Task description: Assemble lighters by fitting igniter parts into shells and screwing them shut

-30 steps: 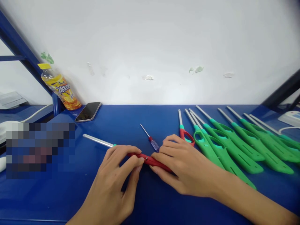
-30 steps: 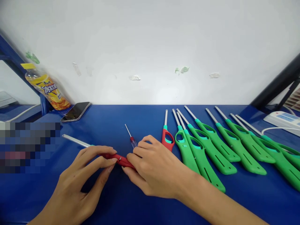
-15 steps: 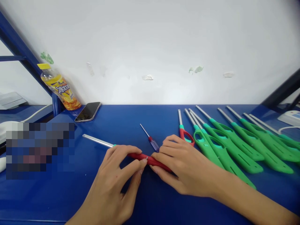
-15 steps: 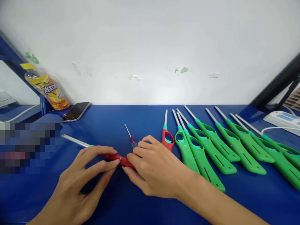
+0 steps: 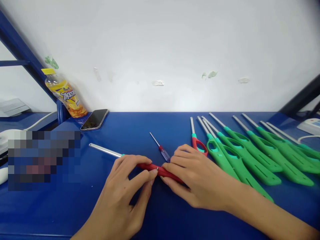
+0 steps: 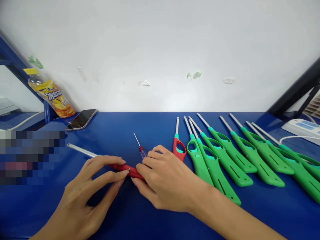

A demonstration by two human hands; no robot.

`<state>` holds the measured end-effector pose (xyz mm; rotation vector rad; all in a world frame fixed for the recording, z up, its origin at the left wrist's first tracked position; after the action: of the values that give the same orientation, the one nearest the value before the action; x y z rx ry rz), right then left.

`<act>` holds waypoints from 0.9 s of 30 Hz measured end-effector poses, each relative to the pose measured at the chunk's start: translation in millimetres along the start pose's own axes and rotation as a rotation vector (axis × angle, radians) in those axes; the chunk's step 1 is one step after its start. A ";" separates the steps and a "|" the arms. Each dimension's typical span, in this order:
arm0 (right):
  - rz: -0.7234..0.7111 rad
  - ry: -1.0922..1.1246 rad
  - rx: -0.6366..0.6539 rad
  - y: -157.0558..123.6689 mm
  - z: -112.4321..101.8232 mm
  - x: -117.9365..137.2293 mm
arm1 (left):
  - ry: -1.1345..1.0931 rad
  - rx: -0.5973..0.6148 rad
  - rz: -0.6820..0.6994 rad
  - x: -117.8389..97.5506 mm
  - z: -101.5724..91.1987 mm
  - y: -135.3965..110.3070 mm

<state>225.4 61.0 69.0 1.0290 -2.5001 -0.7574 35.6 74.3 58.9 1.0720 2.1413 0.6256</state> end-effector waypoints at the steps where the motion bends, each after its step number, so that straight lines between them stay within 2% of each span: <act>1: -0.002 0.001 -0.003 0.1 0.1 0.0 | 0.004 0.002 -0.002 -0.5 -0.1 0.1; 12: -0.003 0.005 0.007 -1.9 0.3 2.3 | 0.128 0.038 0.004 1.7 8.4 2.8; 20: -0.003 -0.005 0.022 -0.5 0.5 2.2 | 0.179 0.012 0.094 0.4 8.0 4.7; 27: 0.000 0.013 0.017 -2.0 0.1 3.0 | 0.172 -0.002 0.095 0.1 7.8 6.8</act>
<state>224.4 57.7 68.2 1.0367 -2.4993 -0.7290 44.7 79.0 58.1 1.1605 2.2448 0.7898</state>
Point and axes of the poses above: each hand's wrist, its own y-axis towards the middle knuckle, its own z-axis out of the palm, x = y × z, the point moved 4 cm from there along y, towards the middle knuckle, and after that the axes turned 7 degrees about -x, right-handed, at the moved point
